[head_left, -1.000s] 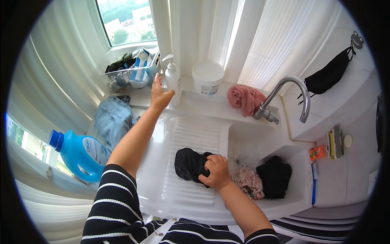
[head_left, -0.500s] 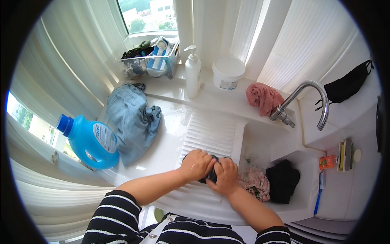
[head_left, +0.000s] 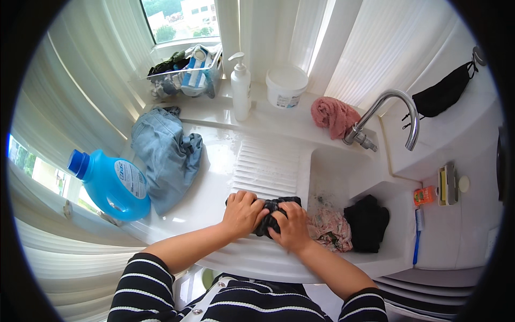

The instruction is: The person hand washes clothes in a sink. They place a basin on the floor, turn on the faucet, and wet a floral garment before setting it aside. They then add detergent to a black garment and scrub it on the washboard, rinsing and wringing it repeatedly.

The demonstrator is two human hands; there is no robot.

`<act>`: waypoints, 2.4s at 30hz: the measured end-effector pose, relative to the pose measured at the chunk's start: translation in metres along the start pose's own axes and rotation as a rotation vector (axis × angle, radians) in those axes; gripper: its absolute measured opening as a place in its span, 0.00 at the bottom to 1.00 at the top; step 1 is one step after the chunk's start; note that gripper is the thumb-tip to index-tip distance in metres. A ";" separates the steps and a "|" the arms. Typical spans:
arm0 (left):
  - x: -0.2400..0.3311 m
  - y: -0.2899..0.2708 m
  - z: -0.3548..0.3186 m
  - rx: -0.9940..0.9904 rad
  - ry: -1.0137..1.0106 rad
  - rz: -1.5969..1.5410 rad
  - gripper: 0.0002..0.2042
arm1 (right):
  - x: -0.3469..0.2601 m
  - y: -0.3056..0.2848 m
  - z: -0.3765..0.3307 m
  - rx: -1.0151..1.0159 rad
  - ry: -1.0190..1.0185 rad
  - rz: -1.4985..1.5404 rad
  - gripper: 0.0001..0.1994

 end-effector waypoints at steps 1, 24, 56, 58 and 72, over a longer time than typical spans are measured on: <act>-0.014 0.012 0.010 -0.021 -0.052 0.064 0.11 | 0.004 0.007 0.016 0.042 0.011 -0.003 0.26; -0.043 0.040 0.082 -0.009 -0.149 0.109 0.15 | 0.071 0.012 0.073 -0.314 0.356 0.073 0.36; 0.063 0.142 0.083 -0.424 -0.168 0.219 0.33 | 0.257 0.030 -0.063 -0.592 0.726 -0.222 0.39; 0.064 0.147 0.087 -0.503 -0.182 0.279 0.34 | 0.266 0.063 -0.061 -0.655 0.881 -0.237 0.43; 0.063 0.146 0.089 -0.453 -0.173 0.272 0.31 | 0.220 0.086 -0.035 -0.680 0.470 0.046 0.27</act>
Point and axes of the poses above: each hand's wrist, its own z-axis towards the middle knuckle, its own y-axis out of the palm, x = y × z, the point moved 4 cm from there along z, towards the middle knuckle, and after that the axes turned 9 degrees about -z, right-handed, at the moved point
